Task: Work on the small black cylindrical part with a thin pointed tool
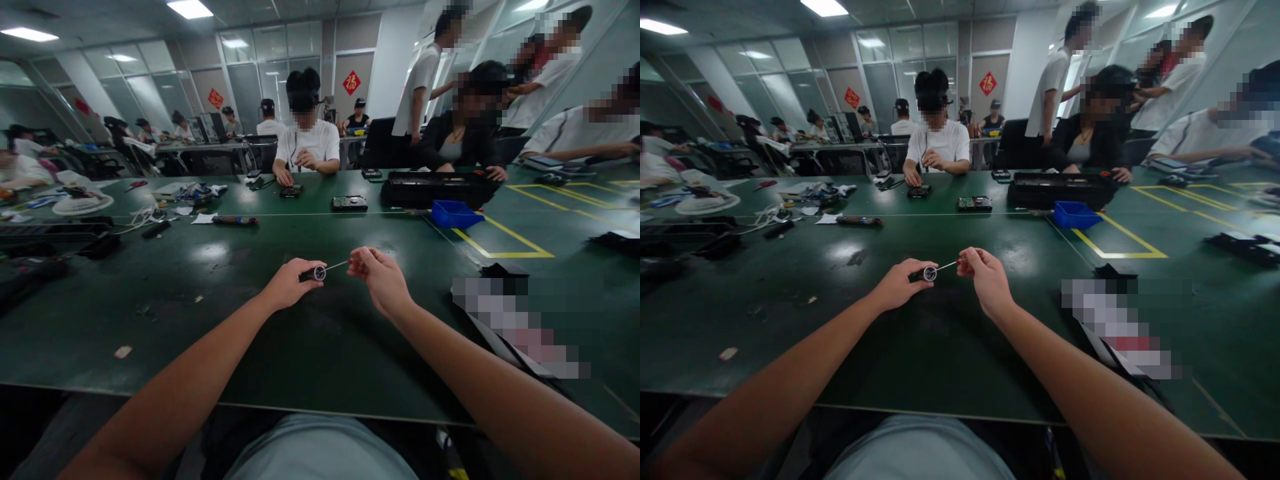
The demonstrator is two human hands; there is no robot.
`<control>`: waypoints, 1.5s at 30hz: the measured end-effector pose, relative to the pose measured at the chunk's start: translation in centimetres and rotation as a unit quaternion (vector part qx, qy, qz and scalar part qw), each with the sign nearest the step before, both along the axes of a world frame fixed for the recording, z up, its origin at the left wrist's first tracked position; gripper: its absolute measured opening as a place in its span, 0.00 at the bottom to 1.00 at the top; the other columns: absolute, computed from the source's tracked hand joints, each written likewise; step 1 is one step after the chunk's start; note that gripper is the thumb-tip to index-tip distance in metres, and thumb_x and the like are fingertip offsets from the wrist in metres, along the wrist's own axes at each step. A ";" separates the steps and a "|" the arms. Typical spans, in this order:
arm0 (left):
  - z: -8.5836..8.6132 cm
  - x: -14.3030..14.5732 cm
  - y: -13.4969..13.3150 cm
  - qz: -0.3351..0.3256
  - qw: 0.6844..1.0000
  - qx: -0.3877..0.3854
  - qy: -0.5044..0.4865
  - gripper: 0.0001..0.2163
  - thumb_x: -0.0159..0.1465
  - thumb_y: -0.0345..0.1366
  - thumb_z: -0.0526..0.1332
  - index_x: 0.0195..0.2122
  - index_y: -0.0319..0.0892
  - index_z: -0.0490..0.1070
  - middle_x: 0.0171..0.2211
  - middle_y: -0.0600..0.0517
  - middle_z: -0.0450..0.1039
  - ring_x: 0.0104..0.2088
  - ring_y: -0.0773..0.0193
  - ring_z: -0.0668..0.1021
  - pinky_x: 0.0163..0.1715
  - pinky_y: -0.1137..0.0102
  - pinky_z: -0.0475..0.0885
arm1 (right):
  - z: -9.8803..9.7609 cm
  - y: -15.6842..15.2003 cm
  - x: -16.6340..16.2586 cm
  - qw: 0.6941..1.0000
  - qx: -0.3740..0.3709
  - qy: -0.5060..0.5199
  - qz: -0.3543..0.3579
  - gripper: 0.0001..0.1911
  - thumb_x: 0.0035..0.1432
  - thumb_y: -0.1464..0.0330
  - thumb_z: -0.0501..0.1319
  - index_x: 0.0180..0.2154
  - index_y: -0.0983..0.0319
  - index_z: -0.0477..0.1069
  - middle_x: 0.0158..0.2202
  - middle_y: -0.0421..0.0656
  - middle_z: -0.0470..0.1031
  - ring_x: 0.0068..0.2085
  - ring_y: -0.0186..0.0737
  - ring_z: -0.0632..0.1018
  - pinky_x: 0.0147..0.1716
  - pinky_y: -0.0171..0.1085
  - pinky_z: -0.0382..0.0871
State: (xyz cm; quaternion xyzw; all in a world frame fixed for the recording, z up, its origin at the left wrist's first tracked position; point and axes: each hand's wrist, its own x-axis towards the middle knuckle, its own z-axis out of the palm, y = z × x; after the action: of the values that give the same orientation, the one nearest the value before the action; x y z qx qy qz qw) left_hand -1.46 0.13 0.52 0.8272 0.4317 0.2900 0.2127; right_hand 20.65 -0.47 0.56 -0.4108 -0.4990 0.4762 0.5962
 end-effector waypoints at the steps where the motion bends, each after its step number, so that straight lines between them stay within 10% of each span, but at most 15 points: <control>1: 0.1 0.0 0.0 -0.005 1.000 0.004 0.001 0.18 0.62 0.35 0.66 0.54 0.49 0.73 0.52 0.51 0.75 0.53 0.57 0.73 0.57 0.60 0.65 | 0.0 0.2 0.1 1.000 -0.022 0.007 0.010 0.16 0.58 0.53 0.61 0.34 0.59 0.71 0.28 0.41 0.73 0.29 0.39 0.75 0.35 0.44 0.75; 19: 0.1 0.2 0.0 0.023 0.999 0.014 0.032 0.19 0.63 0.37 0.65 0.55 0.46 0.72 0.52 0.50 0.75 0.50 0.56 0.74 0.53 0.60 0.67 | 1.4 -1.7 -0.3 0.968 0.123 -0.212 -0.051 0.13 0.65 0.57 0.55 0.38 0.59 0.70 0.32 0.43 0.76 0.33 0.40 0.78 0.36 0.41 0.72; 45: -0.3 0.2 0.0 0.022 0.999 0.012 0.029 0.20 0.62 0.37 0.66 0.55 0.47 0.72 0.51 0.50 0.76 0.50 0.55 0.75 0.53 0.58 0.68 | 2.4 -2.3 0.1 0.940 0.136 -0.309 -0.057 0.11 0.62 0.60 0.59 0.34 0.60 0.73 0.26 0.40 0.76 0.28 0.38 0.76 0.29 0.37 0.66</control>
State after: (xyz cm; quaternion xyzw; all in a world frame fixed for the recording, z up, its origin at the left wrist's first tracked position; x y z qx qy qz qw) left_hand -1.25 0.12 0.24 0.8281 0.4524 0.2756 0.1834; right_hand 20.77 -2.79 2.97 -0.4805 -0.6946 0.2188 0.4887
